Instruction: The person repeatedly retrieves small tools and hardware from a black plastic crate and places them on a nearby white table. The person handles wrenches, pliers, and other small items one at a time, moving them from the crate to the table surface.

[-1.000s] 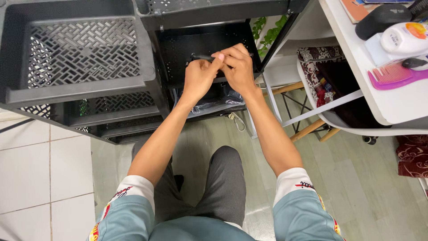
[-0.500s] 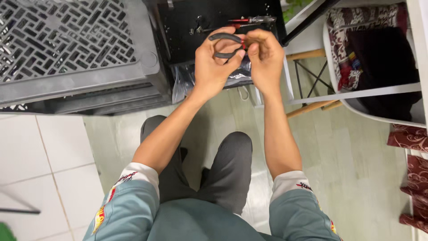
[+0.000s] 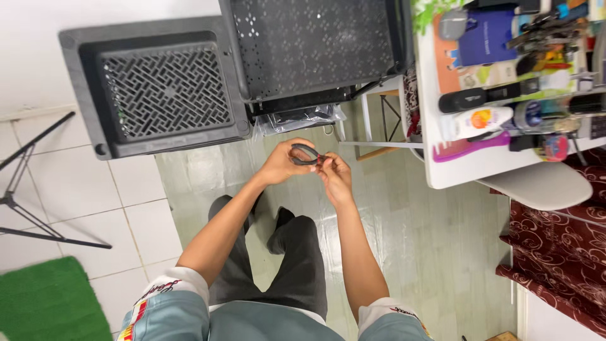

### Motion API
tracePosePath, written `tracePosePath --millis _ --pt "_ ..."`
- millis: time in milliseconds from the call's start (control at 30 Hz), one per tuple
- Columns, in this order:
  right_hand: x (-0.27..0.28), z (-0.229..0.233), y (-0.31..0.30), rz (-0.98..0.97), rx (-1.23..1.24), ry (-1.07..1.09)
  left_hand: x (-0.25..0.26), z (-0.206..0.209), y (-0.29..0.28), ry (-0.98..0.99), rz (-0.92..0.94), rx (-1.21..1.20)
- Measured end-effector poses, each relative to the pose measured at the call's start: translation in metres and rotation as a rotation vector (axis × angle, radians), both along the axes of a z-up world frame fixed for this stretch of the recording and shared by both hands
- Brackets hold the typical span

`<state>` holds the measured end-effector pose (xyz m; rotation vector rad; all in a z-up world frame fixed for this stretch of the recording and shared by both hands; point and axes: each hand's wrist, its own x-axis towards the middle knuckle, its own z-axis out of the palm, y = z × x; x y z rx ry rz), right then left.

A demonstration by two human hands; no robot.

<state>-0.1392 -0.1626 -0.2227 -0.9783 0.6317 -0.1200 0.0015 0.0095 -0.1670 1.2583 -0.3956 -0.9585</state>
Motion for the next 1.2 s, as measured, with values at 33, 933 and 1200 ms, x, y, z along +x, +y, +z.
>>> tracePosePath --millis 33,933,1200 --pt "-0.006 0.02 0.006 -0.003 -0.003 0.036 -0.002 0.018 0.006 0.003 -0.018 0.018" --pt "-0.082 0.36 -0.008 -0.506 -0.354 0.141 -0.061 0.285 -0.067 0.025 -0.22 -0.072" --pt "-0.177 0.38 -0.091 -0.723 -0.344 0.158 -0.142 0.308 -0.171 -0.135 -0.398 -0.033"
